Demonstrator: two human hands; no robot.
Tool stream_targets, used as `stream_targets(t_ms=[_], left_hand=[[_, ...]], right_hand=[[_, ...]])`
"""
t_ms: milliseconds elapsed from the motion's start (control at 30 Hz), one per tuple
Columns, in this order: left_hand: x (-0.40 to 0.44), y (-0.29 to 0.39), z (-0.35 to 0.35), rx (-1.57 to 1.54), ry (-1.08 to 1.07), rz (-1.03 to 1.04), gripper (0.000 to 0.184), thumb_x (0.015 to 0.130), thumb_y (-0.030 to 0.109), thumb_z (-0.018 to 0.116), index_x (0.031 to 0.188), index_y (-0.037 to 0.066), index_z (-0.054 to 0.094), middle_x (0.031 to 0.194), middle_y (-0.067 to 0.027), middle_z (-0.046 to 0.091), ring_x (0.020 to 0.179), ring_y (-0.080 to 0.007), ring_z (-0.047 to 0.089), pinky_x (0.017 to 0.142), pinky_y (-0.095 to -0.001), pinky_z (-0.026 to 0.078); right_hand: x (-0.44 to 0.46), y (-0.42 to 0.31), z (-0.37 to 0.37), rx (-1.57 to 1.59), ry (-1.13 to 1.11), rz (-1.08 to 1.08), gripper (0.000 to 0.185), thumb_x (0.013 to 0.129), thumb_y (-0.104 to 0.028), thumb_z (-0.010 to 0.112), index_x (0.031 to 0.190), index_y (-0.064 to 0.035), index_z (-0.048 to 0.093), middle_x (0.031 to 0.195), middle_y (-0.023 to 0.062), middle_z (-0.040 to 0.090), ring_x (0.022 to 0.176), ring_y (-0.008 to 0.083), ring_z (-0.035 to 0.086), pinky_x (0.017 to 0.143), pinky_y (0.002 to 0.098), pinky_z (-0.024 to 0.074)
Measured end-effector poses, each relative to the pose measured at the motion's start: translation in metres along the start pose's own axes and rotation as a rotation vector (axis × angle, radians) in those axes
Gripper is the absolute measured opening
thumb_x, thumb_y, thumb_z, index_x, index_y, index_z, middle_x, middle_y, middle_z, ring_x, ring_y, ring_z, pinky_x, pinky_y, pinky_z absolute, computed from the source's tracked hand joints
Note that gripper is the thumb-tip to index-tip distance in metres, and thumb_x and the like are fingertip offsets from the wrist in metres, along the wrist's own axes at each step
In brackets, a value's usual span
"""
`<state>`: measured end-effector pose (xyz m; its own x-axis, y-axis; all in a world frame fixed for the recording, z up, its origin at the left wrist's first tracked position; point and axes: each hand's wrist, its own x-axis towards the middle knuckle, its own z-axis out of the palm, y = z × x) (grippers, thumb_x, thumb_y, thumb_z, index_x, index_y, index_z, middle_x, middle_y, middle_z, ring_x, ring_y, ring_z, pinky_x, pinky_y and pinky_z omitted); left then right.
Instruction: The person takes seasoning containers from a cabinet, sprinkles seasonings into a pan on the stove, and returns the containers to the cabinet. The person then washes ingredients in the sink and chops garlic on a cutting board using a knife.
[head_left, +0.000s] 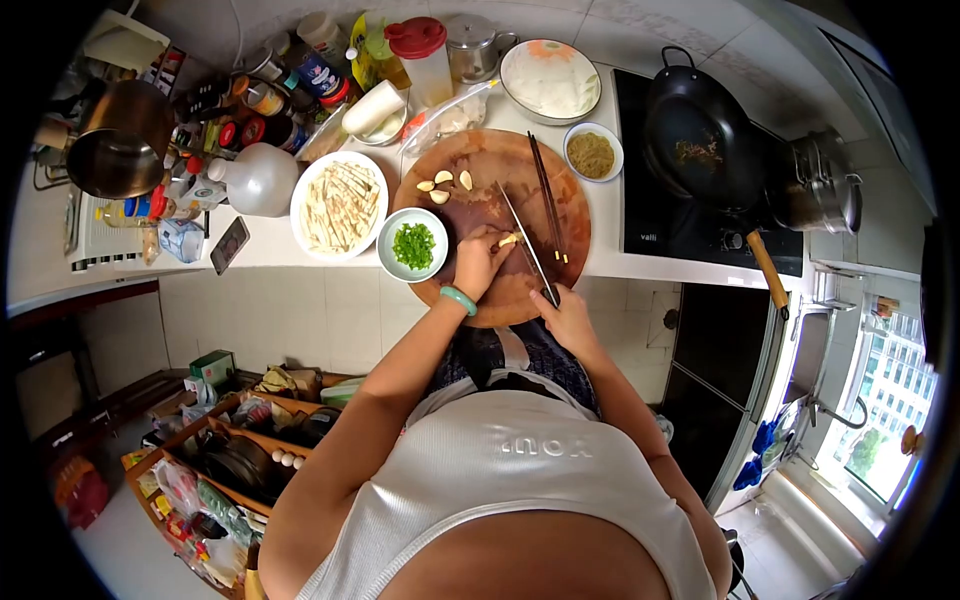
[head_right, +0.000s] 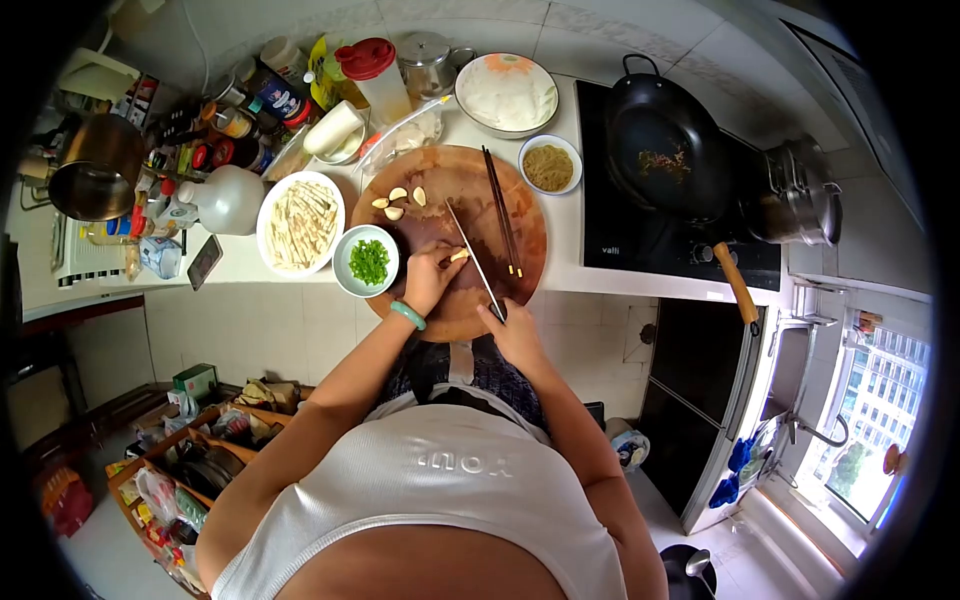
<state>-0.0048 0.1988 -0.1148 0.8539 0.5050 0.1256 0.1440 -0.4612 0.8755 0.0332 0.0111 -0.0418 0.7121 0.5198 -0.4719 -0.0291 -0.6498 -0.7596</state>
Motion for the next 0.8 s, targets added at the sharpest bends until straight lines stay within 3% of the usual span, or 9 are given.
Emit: stream_targets(t_ms=[33,100,233,400,533,600,733,800], left_hand=[[0.001,-0.001,0.0,-0.001,0.0,-0.003,0.02,0.074,0.007,0.077,0.092,-0.002,0.072,0.081,-0.013,0.066,0.061,-0.0222,0.064,0.056,-0.029,0.05],[0.001,-0.001,0.0,0.05,-0.005,0.029,0.02,0.074,0.007,0.076,0.092,-0.002,0.072,0.08,-0.0131,0.066,0.061,-0.0213,0.064,0.055,-0.0287,0.05],[0.001,-0.005,0.001,0.046,-0.014,0.04,0.02,0.074,0.006,0.076,0.091,-0.002,0.072,0.08,-0.0129,0.066,0.061,-0.0213,0.064,0.055,-0.0283,0.05],[0.002,-0.001,-0.004,0.06,-0.035,0.053,0.019,0.075,0.007,0.076,0.091,-0.002,0.072,0.08,-0.0136,0.067,0.06,-0.023,0.064,0.055,-0.0291,0.05],[0.003,-0.002,-0.003,0.04,-0.038,0.049,0.019,0.075,0.008,0.075,0.091,-0.001,0.072,0.08,-0.0138,0.067,0.061,-0.0236,0.064,0.056,-0.0295,0.05],[0.003,-0.003,-0.003,0.051,-0.04,0.057,0.019,0.075,0.008,0.075,0.091,-0.001,0.072,0.08,-0.0137,0.067,0.062,-0.024,0.064,0.056,-0.0296,0.051],[0.002,-0.004,-0.002,0.061,-0.046,0.073,0.019,0.076,0.008,0.075,0.092,-0.002,0.071,0.081,-0.0137,0.067,0.063,-0.0243,0.065,0.056,-0.0299,0.051],[0.002,-0.006,-0.001,0.074,-0.036,0.098,0.018,0.076,0.009,0.075,0.09,-0.001,0.072,0.083,-0.0139,0.067,0.063,-0.0241,0.065,0.057,-0.0298,0.051]], right_hand=[[0.001,0.004,0.002,-0.002,-0.002,0.002,0.042,0.088,-0.038,0.064,0.088,0.0044,0.061,0.071,0.0234,0.061,0.071,0.0397,0.061,0.066,0.0439,0.0467],[0.002,0.012,0.007,-0.073,0.089,-0.138,0.039,0.089,-0.034,0.063,0.075,0.0019,0.054,0.053,0.0096,0.052,0.046,0.019,0.054,0.049,0.0341,0.0431],[0.006,0.019,0.005,-0.08,0.075,-0.156,0.035,0.091,-0.03,0.062,0.077,0.001,0.056,0.053,0.0066,0.051,0.044,0.0158,0.052,0.044,0.0318,0.0402],[0.005,0.0,-0.005,0.338,-0.107,0.149,0.022,0.092,-0.021,0.059,0.082,-0.0017,0.058,0.052,-0.002,0.043,0.039,0.0076,0.042,0.036,0.0245,0.0302],[0.01,0.003,-0.006,0.371,-0.154,0.181,0.02,0.092,-0.019,0.057,0.082,-0.0014,0.057,0.052,-0.0019,0.042,0.038,0.0081,0.04,0.036,0.0254,0.0308],[0.012,0.004,-0.004,0.37,-0.152,0.153,0.028,0.091,-0.022,0.058,0.072,-0.0021,0.053,0.052,0.0021,0.047,0.037,0.0113,0.045,0.035,0.028,0.0329],[0.022,0.012,0.005,0.396,-0.184,0.19,0.028,0.089,-0.022,0.06,0.073,0.0007,0.054,0.052,0.0054,0.049,0.038,0.0125,0.047,0.037,0.0305,0.0362],[0.025,0.017,0.014,0.221,-0.116,0.163,0.026,0.086,-0.021,0.061,0.08,0.0044,0.058,0.059,0.0159,0.058,0.048,0.0249,0.058,0.048,0.0374,0.0457]])
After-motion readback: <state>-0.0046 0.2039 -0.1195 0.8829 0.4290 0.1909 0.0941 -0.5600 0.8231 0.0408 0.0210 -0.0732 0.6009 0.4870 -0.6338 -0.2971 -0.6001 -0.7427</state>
